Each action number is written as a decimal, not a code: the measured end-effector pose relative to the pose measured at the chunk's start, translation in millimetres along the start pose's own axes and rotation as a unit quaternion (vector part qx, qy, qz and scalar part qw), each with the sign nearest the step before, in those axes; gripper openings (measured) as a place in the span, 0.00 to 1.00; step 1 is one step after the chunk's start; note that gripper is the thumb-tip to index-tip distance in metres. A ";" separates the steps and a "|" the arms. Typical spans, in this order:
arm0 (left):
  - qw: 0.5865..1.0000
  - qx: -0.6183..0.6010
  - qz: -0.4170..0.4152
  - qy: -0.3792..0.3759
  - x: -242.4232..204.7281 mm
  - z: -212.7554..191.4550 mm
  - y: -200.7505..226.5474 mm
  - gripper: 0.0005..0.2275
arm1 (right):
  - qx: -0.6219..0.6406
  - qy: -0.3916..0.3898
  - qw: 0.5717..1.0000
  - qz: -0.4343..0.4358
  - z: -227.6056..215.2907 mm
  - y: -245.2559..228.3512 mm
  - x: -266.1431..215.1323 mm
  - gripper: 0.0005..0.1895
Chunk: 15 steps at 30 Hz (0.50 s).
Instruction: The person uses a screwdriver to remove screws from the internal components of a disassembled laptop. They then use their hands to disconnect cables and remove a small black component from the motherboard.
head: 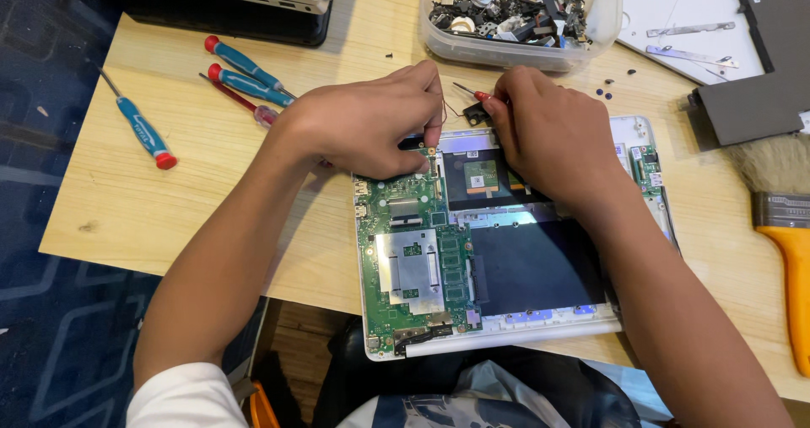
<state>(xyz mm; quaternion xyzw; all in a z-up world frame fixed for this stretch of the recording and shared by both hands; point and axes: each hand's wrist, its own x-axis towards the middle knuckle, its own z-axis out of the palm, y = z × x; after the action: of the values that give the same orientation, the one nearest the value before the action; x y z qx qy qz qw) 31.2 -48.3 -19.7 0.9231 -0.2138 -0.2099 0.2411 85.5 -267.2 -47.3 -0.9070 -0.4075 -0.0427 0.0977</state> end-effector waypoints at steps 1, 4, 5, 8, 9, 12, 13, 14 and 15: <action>1.000 0.000 0.001 0.000 0.3 -0.9 0.2 0.09 | -0.001 0.000 1.000 0.001 -0.2 -0.5 0.4 0.11; 1.000 0.002 0.002 -0.004 0.6 -0.1 0.4 0.09 | -0.064 -0.006 0.998 -0.012 -1.4 -2.8 0.6 0.13; 1.000 -0.004 0.001 -0.001 0.9 0.6 -0.2 0.09 | -0.072 -0.027 0.997 -0.001 -3.2 -3.3 1.8 0.13; 1.000 -0.015 0.004 0.002 1.3 1.9 -2.8 0.09 | -0.080 -0.050 0.995 0.009 -6.6 -4.9 3.4 0.14; 1.000 -0.020 0.007 0.001 1.8 2.4 -3.8 0.09 | -0.081 -0.053 0.995 0.011 -7.3 -5.2 3.4 0.14; 1.000 -0.030 0.002 0.001 1.4 1.1 -2.6 0.09 | -0.083 -0.063 0.994 0.012 -4.3 -2.5 4.6 0.14; 1.000 -0.030 0.002 0.002 1.4 0.8 -2.6 0.09 | -0.083 -0.063 0.994 0.012 -6.0 -4.3 4.8 0.14; 0.999 -0.035 -0.001 0.001 1.2 0.4 -2.6 0.09 | -0.085 -0.070 0.994 0.022 -7.6 -6.1 5.2 0.14; 0.999 -0.040 -0.004 0.001 0.9 0.1 -2.8 0.09 | -0.086 -0.077 0.993 0.031 -9.2 -8.0 5.5 0.15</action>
<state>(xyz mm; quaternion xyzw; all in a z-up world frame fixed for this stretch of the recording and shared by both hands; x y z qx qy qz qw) 32.8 -46.6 -21.6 0.9139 -0.2014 -0.2183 0.2768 83.2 -259.9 -36.2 -0.9249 -0.3799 -0.0042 -0.0107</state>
